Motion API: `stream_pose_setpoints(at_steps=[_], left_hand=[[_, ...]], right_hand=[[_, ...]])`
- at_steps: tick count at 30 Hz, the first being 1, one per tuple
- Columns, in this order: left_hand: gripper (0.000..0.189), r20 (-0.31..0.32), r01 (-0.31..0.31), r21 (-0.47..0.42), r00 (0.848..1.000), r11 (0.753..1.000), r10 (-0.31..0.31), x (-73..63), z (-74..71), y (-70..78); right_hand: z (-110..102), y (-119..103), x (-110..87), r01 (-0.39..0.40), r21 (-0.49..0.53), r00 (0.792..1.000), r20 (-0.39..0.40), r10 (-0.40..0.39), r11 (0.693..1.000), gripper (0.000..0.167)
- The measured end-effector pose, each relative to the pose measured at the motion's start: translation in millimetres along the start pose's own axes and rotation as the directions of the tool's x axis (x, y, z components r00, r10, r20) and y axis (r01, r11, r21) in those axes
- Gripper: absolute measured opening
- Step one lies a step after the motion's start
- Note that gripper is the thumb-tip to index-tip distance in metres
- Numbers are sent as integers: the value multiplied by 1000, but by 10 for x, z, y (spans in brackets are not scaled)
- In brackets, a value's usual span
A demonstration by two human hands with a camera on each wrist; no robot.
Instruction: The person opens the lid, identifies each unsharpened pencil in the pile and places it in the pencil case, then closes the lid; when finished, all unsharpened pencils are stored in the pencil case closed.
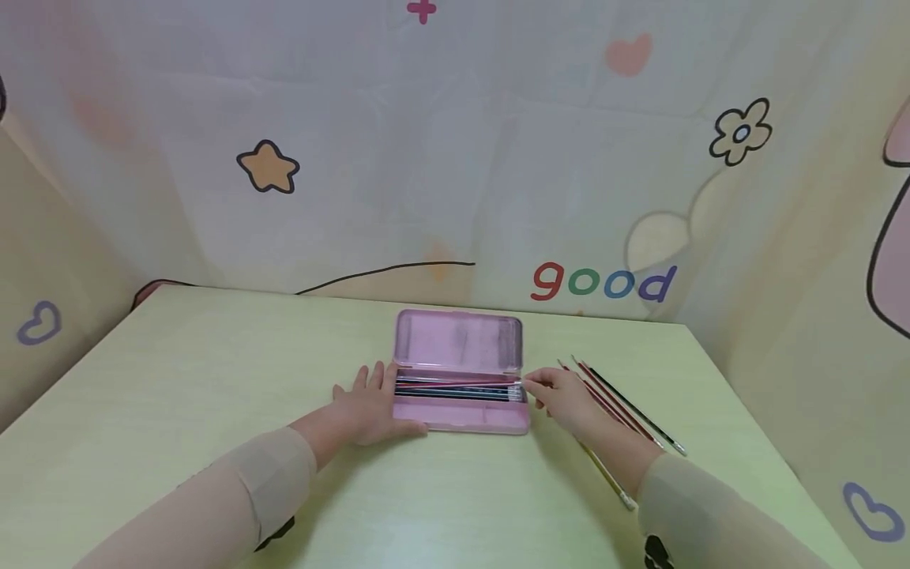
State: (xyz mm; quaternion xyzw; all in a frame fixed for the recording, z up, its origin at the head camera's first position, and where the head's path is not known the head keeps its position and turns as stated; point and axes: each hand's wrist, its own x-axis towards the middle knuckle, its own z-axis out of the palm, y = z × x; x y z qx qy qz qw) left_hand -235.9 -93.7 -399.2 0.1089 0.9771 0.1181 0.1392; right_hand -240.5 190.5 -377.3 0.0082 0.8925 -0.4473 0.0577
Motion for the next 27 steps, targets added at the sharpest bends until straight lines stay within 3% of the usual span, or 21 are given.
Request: stream_pose_setpoints(at_steps=[5,27], left_hand=[[116,5,-7,-6,1000,1000,7,-9,18,33],[115,-12,-3,-4,1000,1000,3,-13,0,1]], right_hand=[[10,9,-9,-37,-34,999,4,37,999,22],[58,14,42,-19,-94,1000,-7,18,995,18]])
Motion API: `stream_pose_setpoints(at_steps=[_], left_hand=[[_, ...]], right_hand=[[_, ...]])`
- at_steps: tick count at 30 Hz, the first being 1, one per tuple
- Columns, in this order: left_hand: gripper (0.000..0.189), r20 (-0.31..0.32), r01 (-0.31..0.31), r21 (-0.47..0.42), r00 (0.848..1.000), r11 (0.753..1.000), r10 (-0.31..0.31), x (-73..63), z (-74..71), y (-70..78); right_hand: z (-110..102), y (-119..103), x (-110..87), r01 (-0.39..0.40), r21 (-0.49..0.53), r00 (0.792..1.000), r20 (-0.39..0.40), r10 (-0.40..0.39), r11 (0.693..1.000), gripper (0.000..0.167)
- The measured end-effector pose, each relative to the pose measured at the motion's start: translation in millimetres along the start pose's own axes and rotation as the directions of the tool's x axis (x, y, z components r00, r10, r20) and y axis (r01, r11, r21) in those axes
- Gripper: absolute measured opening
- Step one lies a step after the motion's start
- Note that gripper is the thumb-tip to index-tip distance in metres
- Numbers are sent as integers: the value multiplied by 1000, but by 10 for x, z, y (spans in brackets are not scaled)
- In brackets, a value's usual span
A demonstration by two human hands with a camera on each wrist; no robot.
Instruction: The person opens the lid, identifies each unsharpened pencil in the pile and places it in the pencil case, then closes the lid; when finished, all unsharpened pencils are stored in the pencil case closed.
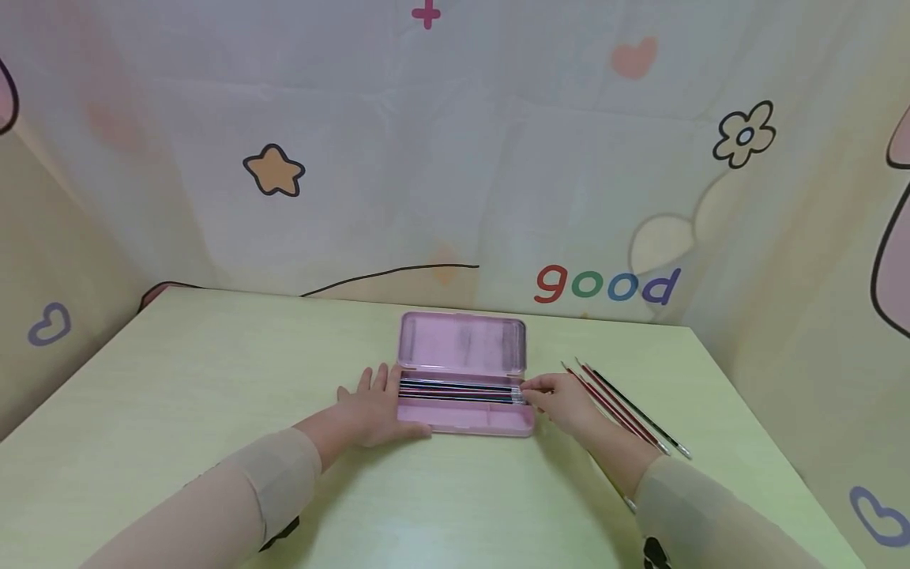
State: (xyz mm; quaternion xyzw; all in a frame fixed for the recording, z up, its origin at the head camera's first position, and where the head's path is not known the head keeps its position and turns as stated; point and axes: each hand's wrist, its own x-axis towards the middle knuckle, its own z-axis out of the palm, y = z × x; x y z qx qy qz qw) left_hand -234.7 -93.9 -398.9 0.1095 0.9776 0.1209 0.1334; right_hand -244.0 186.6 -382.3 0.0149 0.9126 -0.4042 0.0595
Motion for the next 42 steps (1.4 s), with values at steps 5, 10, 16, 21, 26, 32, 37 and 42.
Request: stream_pose_setpoints(at_steps=[5,10,16,21,26,32,37,42], left_hand=[[115,-1,-3,1,1000,1000,3,25,43,-1],[115,-6,-1,9,1000,1000,1,27,32,-1],[115,-2,5,14,1000,1000,-5,22,-3,-15],[116,-8,-4,9,1000,1000,4,44,4,-16],[115,-3,-2,-3,1000,1000,2,27,5,2],[114,4,-3,0,1000,1000,3,-1,2,8],[114,-2,-2,2,1000,1000,2,-3,-4,12],[114,0,-2,-1,1000,1000,2,-1,-7,13]], right_hand=[[-61,39,-39,22,-11,1000,-14,-22,1000,22],[-145,112,-104,29,81,998,-49,-25,996,29],[-276,187,-262,27,145,997,-73,-16,989,39],[-395,297,-442,1,152,993,-120,17,988,44],[-497,448,-619,34,231,986,-168,6,972,45],[-584,585,-742,27,256,977,-209,28,966,45],[-598,701,-836,-8,269,976,-207,66,963,46],[-586,812,-933,-54,262,974,-198,108,963,46]])
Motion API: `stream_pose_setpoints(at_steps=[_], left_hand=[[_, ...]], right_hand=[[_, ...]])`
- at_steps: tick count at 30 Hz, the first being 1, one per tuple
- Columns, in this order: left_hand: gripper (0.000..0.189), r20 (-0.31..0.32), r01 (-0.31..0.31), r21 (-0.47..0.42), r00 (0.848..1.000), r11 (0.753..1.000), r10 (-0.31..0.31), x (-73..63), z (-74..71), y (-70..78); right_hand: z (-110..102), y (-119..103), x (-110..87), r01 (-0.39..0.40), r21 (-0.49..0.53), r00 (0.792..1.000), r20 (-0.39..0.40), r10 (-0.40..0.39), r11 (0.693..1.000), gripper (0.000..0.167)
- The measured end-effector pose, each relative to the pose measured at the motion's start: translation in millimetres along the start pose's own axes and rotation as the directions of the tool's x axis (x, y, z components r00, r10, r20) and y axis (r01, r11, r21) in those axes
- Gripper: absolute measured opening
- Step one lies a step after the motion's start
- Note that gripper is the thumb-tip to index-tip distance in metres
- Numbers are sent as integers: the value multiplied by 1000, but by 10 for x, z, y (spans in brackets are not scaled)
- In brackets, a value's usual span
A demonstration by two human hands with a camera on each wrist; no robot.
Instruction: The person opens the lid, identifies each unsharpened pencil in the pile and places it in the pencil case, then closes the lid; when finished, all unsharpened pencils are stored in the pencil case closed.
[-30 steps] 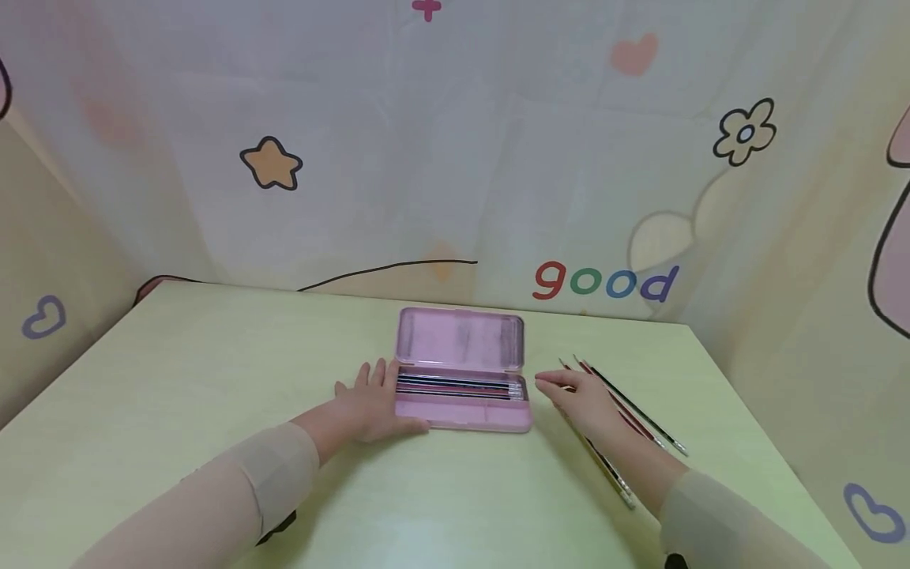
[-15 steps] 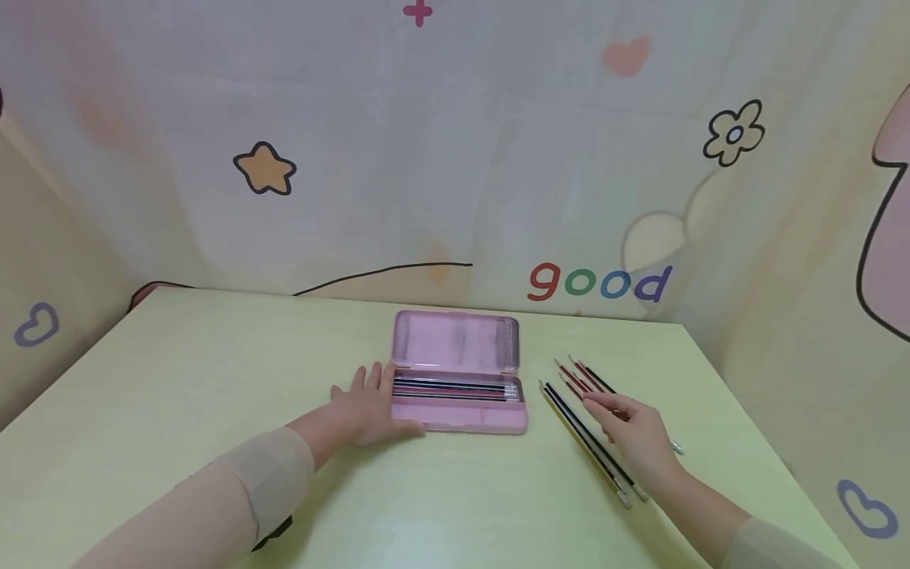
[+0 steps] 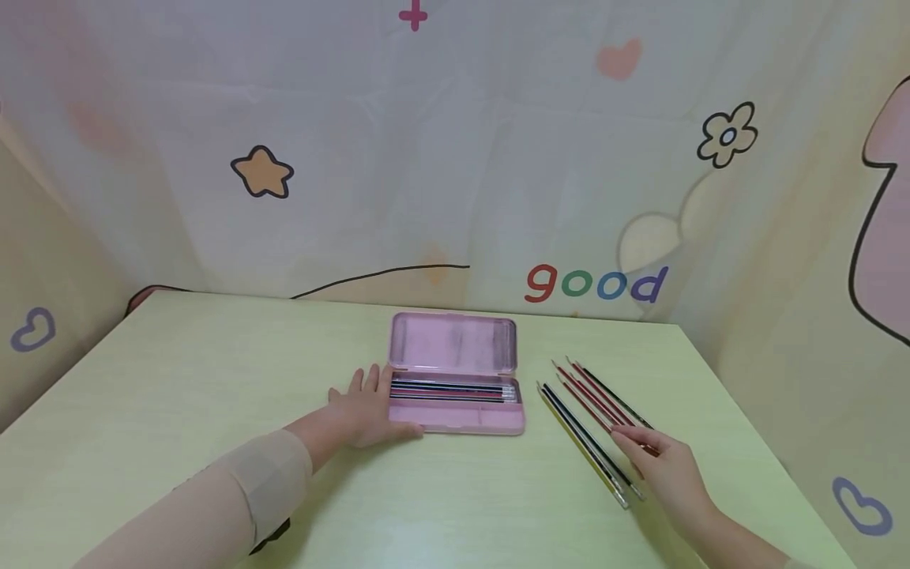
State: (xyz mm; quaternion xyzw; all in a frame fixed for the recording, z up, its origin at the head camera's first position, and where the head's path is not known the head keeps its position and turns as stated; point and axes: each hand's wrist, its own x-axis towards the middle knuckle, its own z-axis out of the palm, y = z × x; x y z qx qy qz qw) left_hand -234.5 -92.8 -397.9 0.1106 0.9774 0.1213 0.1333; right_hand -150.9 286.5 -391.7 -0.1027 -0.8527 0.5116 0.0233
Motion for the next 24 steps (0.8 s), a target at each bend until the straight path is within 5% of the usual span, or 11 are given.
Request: stream_pose_setpoints(at_steps=[9,19,24], left_hand=[[114,-2,1,2,1000,1000,-1,-4,2,12],[115,-3,-5,-8,1000,1000,5,-1,15,0],[115,-5,-4,-11,1000,1000,4,0,10,-1]], right_hand=[[-33,258,-168,59,-158,996,-61,-69,986,32],[-170,453,-239,-46,-256,997,-73,29,965,42],[-202,536,-276,-5,-298,998,-65,-15,955,39]])
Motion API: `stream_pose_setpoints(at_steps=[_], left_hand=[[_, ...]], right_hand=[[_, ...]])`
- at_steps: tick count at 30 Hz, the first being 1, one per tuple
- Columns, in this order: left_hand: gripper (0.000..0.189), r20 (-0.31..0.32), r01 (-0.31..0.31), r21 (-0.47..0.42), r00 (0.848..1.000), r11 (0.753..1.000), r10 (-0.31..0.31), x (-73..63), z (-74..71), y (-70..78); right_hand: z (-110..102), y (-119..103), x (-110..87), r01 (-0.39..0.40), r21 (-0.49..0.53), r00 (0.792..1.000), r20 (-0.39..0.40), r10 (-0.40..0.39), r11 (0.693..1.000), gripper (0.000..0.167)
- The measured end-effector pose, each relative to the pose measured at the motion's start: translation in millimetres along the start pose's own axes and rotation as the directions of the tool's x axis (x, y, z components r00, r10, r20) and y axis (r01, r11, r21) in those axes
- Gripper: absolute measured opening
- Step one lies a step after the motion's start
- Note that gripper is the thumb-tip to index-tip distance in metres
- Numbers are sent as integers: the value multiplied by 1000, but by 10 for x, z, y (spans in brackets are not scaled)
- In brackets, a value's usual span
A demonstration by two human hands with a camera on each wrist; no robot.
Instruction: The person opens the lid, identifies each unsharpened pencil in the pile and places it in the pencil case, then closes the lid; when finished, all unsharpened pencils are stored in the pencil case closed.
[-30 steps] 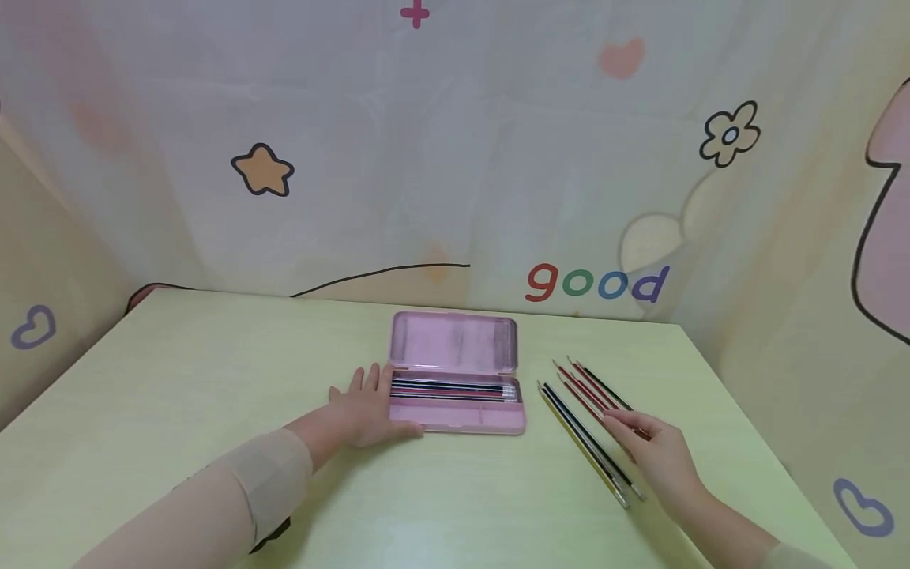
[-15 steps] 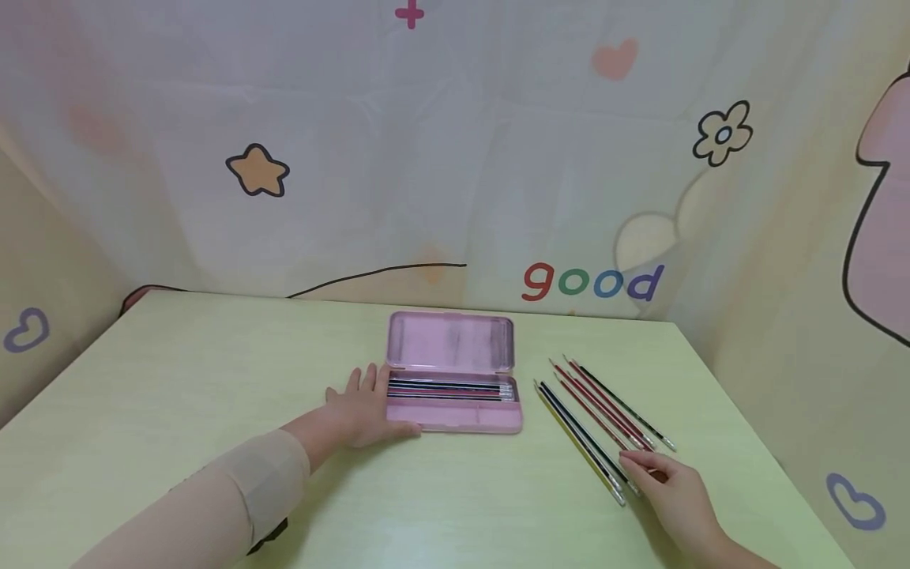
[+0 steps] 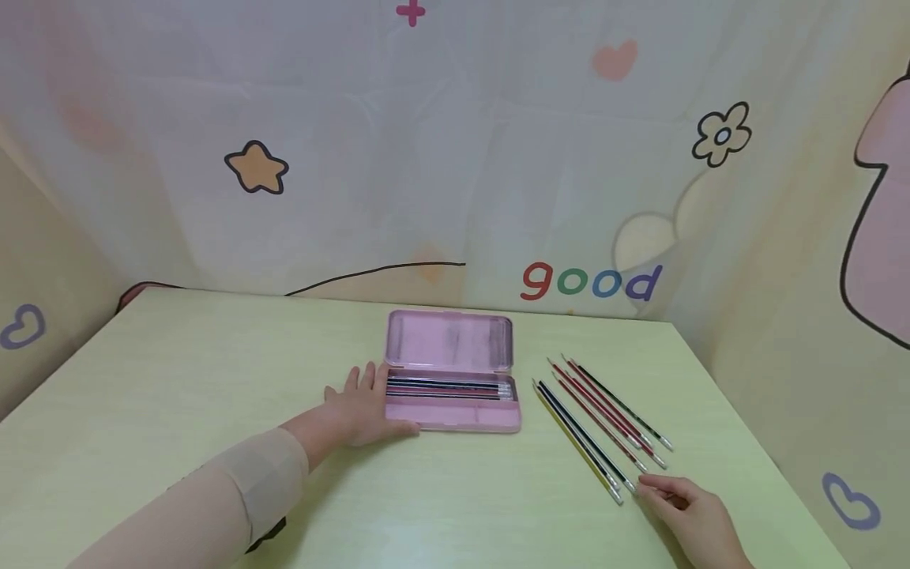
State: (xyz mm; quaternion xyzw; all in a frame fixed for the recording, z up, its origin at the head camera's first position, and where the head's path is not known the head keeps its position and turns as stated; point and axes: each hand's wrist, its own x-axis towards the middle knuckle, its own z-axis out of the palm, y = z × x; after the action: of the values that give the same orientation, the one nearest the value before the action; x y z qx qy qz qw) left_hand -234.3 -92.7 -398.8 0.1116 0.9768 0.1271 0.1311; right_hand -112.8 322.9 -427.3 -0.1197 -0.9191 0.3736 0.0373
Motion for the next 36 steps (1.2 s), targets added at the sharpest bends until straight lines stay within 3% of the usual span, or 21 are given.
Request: stream_pose_setpoints(at_steps=[9,17,25,31,36], left_hand=[[115,-5,-2,-10,1000,1000,2,-18,-3,-23],[115,-10,-3,-1,1000,1000,3,-15,-8,-20],[115,-5,12,-2,1000,1000,-12,-14,-15,-39],[114,0,2,-14,1000,1000,-2,-29,-14,-22],[114,6,-3,3,1000,1000,3,-14,-15,-10]], right_hand=[[98,39,2,84,-88,991,-96,-92,993,29],[102,8,8,49,-127,991,-115,-64,991,27],[143,-1,17,110,-153,973,-184,-138,982,15],[62,-7,27,4,-79,992,-125,-14,997,29],[-40,-96,58,-70,53,991,-106,76,996,38]])
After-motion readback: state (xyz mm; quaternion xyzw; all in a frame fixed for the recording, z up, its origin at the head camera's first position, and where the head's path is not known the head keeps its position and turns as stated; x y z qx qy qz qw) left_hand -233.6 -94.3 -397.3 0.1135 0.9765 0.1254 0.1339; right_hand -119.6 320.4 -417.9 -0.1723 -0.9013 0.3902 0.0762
